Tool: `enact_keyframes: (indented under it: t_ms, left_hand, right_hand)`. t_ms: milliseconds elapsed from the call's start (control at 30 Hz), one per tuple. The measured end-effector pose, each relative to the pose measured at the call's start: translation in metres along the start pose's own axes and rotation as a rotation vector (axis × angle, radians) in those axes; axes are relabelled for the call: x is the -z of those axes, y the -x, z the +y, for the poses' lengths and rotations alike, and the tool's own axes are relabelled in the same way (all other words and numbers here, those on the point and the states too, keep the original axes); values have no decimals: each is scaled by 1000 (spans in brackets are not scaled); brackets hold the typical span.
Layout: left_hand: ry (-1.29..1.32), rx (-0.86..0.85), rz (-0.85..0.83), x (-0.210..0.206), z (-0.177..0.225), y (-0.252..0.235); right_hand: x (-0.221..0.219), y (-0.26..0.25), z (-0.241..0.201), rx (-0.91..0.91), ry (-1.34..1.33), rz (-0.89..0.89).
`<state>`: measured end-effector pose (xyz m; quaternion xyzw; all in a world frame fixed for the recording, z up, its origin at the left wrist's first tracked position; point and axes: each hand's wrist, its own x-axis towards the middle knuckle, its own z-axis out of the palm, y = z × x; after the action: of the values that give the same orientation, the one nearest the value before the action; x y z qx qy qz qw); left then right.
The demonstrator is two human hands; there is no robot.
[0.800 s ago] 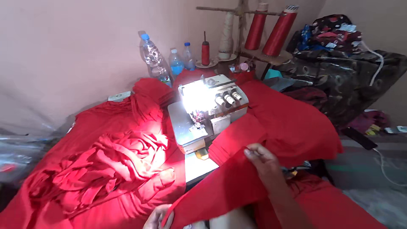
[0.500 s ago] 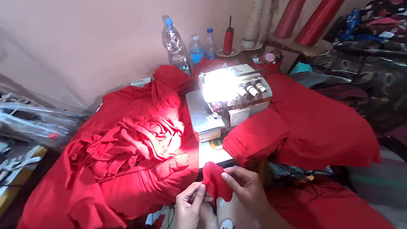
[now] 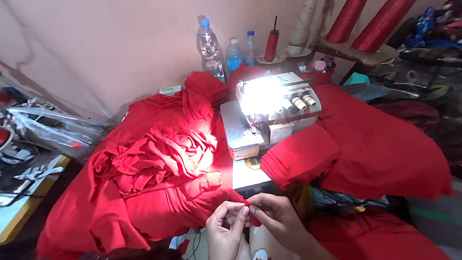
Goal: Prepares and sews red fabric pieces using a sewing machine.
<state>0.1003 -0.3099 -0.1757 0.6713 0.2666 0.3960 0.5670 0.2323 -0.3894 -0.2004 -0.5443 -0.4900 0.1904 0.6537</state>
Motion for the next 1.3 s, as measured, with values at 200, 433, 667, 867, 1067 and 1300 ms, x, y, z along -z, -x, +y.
enact_keyframes:
  t_ms: [200,433,667,867,1067,1300]
  left_hand:
    - [38,-30,-261,15,-9,-28]
    - [-78,-232,-13,4,18,-36]
    - [-216,-401,106,11,21,-54]
    - [-222,-471,184,7,21,-59]
    - [-324,-662,88,-10,16,-120]
    - [-740,-280,-119,-55,-8,-195]
  right_hand:
    - [6,-11,-2,-56,-296,-59]
    - [-6,-3,11,158,-103,13]
    - [7,3,7,201,80,31]
    - [14,-9,9,313,168,90]
    - [6,-38,12,45,-136,250]
    - [19,-70,30,-460,-188,240]
